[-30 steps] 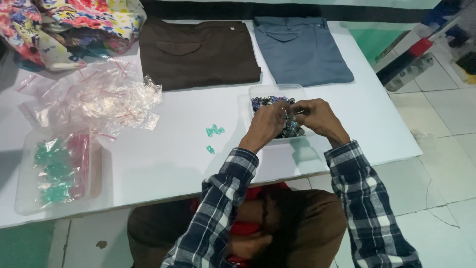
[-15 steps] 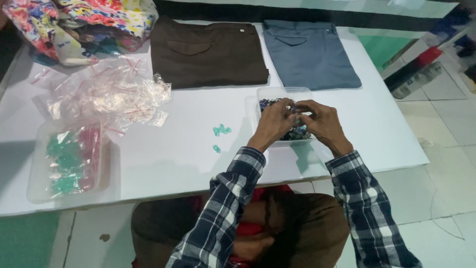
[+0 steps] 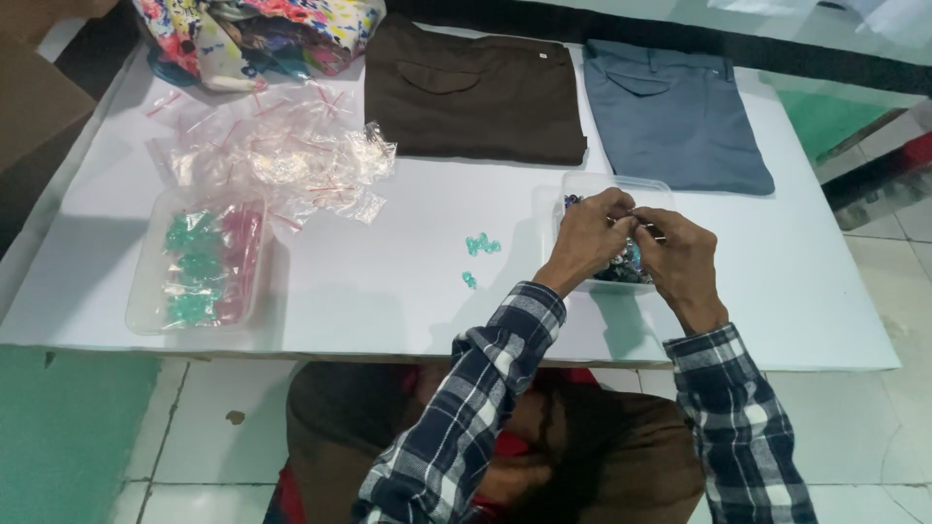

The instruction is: Packaging small plastic accessories into individual plastic bags

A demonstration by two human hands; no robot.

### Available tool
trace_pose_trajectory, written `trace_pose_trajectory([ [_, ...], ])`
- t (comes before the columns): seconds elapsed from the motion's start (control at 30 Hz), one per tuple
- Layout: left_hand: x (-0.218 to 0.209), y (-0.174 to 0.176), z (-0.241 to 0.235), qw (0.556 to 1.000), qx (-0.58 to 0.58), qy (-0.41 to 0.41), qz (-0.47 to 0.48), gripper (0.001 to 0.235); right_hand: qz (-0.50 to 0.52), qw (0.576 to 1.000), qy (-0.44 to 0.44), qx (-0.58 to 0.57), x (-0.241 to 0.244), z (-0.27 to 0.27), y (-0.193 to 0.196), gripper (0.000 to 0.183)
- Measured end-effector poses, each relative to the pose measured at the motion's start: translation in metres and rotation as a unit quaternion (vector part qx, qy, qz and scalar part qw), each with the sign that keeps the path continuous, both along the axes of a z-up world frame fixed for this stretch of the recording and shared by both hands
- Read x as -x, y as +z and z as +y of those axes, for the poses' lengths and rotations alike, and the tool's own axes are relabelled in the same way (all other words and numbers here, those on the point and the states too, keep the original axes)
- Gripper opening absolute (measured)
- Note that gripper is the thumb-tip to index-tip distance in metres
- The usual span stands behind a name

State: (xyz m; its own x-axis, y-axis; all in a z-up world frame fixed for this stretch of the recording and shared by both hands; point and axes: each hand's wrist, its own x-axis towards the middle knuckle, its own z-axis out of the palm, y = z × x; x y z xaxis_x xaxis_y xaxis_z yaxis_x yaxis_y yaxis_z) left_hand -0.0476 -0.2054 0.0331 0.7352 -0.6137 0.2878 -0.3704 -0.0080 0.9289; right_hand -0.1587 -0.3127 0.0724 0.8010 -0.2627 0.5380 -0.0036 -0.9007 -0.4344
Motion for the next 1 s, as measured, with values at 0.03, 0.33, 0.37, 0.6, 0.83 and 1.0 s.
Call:
trace_pose_trajectory([
  [0.03, 0.003, 0.007, 0.006, 1.000, 0.000, 0.003, 0.001, 0.027, 0.001, 1.000, 0.003, 0.000, -0.001, 0.000, -0.001, 0.023],
  [0.33, 0.010, 0.040, 0.113, 0.985, 0.161, 0.029, -0.063, 0.031, -0.087, 0.993, -0.025, 0.079, 0.001, 0.082, 0.017, 0.014],
  [0.37, 0.010, 0.041, 0.138, 0.983, 0.135, 0.048, -0.115, 0.032, -0.085, 0.993, 0.010, 0.084, 0.001, 0.097, 0.013, 0.016],
  [0.6, -0.001, -0.038, 0.240, 0.956, -0.196, 0.097, -0.193, 0.055, 0.046, 0.994, 0.053, 0.084, -0.016, 0.158, -0.073, 0.017],
  [0.83, -0.018, -0.057, 0.221, 0.960, -0.163, 0.125, -0.188, 0.037, 0.014, 0.998, 0.062, 0.018, -0.050, 0.154, -0.100, 0.023],
  [1.0, -0.024, -0.064, 0.220, 0.969, -0.117, 0.119, -0.183, 0.035, -0.003, 0.992, 0.027, -0.126, -0.053, 0.158, -0.094, 0.046],
])
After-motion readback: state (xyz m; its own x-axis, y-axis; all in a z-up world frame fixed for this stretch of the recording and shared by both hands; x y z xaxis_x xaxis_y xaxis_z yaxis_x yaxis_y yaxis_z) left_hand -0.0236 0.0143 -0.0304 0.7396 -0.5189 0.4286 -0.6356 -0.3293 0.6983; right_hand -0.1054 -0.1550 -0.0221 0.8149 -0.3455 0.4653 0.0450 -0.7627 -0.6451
